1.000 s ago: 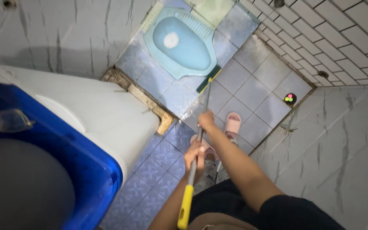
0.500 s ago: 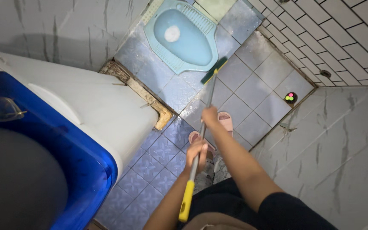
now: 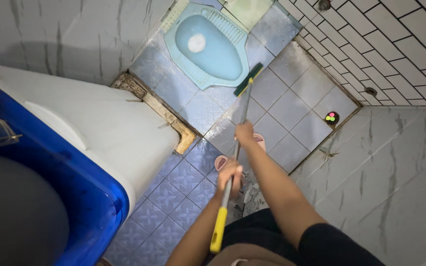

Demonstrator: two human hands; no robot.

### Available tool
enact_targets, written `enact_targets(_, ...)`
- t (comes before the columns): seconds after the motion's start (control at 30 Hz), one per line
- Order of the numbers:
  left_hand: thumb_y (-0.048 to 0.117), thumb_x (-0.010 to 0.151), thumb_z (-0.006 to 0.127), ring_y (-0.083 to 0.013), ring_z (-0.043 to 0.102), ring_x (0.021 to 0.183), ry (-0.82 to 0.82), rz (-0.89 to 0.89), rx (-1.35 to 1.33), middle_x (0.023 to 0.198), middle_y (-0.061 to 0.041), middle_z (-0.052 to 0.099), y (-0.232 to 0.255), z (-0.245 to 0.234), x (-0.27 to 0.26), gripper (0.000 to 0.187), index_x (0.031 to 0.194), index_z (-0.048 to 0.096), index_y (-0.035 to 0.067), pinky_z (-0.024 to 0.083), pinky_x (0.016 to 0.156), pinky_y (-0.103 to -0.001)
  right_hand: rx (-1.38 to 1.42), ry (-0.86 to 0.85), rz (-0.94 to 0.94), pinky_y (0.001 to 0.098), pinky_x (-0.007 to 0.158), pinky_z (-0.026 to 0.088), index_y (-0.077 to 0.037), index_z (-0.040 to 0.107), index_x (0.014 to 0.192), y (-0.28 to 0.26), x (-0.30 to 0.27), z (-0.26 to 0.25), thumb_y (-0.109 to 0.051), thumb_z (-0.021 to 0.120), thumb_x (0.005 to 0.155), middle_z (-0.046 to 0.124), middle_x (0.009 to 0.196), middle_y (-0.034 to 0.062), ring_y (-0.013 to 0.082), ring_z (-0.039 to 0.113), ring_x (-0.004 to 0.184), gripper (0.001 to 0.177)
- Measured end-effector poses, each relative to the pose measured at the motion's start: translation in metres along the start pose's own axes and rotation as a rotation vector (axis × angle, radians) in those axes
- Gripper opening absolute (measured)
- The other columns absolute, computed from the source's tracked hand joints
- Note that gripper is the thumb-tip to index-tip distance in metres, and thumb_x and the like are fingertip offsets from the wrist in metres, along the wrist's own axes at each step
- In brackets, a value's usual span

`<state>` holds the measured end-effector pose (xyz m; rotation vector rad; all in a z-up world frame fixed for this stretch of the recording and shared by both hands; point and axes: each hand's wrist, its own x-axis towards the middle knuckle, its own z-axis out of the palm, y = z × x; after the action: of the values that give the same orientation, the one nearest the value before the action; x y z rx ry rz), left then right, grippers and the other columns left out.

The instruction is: The person uses a squeegee to push water across the tiled bathroom floor around a squat toilet and a washing machine. They then pick up a plastic pitcher and pour water onto the floor near the washing machine.

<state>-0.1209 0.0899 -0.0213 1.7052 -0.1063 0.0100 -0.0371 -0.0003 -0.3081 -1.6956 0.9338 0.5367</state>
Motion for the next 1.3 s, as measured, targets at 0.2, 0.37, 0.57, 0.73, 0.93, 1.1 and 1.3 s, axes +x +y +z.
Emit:
enact_targets(0.2, 0.004, 0.102, 0.053, -0.0251, 0.048, 0.068, 0.035, -0.094, 0.024, 0.07, -0.011, 0.047, -0.013, -0.009, 0.006, 0.03, 0.072, 0.05, 0.0, 0.044, 0.073, -0.04, 0.113, -0.074, 0.019, 0.0445, 0.044, 0.049, 0.011, 0.066, 0.096, -0.013, 0.005, 0.01, -0.004, 0.051, 0.088, 0.065, 0.066, 0.0228, 0.0318, 0.066, 0.051, 0.023)
enact_targets(0.37, 0.005, 0.103, 0.052, -0.0261, 0.053, 0.072, 0.047, -0.003, -0.004, 0.075, -0.011, 0.052, 0.005, -0.018, -0.024, 0.025, 0.079, 0.054, -0.001, 0.048, 0.081, -0.041, 0.061, 0.009, 0.099, 0.0467, 0.045, 0.051, 0.002, 0.063, 0.103, 0.01, -0.036, 0.026, -0.006, 0.049, 0.087, 0.066, 0.067, 0.0221, 0.0342, 0.066, 0.051, 0.023)
enact_targets(0.57, 0.005, 0.103, 0.055, -0.0242, 0.043, 0.065, 0.048, -0.056, -0.004, 0.069, -0.01, 0.04, -0.039, 0.002, 0.017, 0.033, 0.072, 0.043, -0.001, 0.041, 0.073, -0.038, -0.016, 0.018, -0.064, 0.0483, 0.054, 0.056, 0.009, 0.064, 0.101, -0.02, 0.033, 0.004, -0.006, 0.052, 0.089, 0.069, 0.075, 0.0249, 0.0372, 0.071, 0.062, 0.023)
enact_targets(0.73, 0.004, 0.103, 0.054, -0.024, 0.047, 0.066, 0.162, 0.122, -0.019, 0.07, -0.011, 0.045, -0.006, 0.029, -0.006, 0.032, 0.072, 0.047, -0.001, 0.047, 0.078, -0.039, -0.289, 0.006, -0.16, 0.0502, 0.071, 0.056, 0.009, 0.066, 0.103, 0.0, 0.014, -0.015, -0.008, 0.057, 0.085, 0.07, 0.083, 0.0305, 0.0423, 0.07, 0.077, 0.026)
enact_targets(0.93, 0.006, 0.106, 0.054, -0.0296, 0.062, 0.086, 0.206, 0.03, -0.026, 0.086, -0.017, 0.059, -0.008, 0.051, 0.031, 0.023, 0.086, 0.058, -0.005, 0.049, 0.1, -0.045, -0.367, -0.046, -0.087, 0.0483, 0.077, 0.057, 0.01, 0.069, 0.096, -0.029, 0.052, -0.042, -0.01, 0.06, 0.084, 0.071, 0.082, 0.0303, 0.0417, 0.072, 0.078, 0.025)
enact_targets(1.1, 0.008, 0.092, 0.07, -0.035, 0.057, 0.089, 0.021, 0.146, 0.109, 0.09, -0.015, 0.053, -0.01, 0.086, 0.089, 0.021, 0.09, 0.05, 0.001, 0.049, 0.095, -0.045, -0.618, -0.217, -0.254, 0.0433, 0.067, 0.056, 0.009, 0.072, 0.086, -0.094, 0.125, -0.076, -0.009, 0.06, 0.084, 0.07, 0.07, 0.0253, 0.0367, 0.07, 0.065, 0.022)
enact_targets(1.3, 0.003, 0.09, 0.071, -0.0346, 0.054, 0.085, -0.04, 0.082, 0.12, 0.086, -0.014, 0.052, 0.017, 0.126, 0.134, 0.021, 0.089, 0.051, 0.003, 0.044, 0.08, -0.044, 0.078, -0.411, 0.171, 0.041, 0.046, 0.05, 0.006, 0.062, 0.09, -0.111, 0.143, -0.133, -0.003, 0.052, 0.092, 0.061, 0.065, 0.0143, 0.0246, 0.059, 0.05, 0.014)
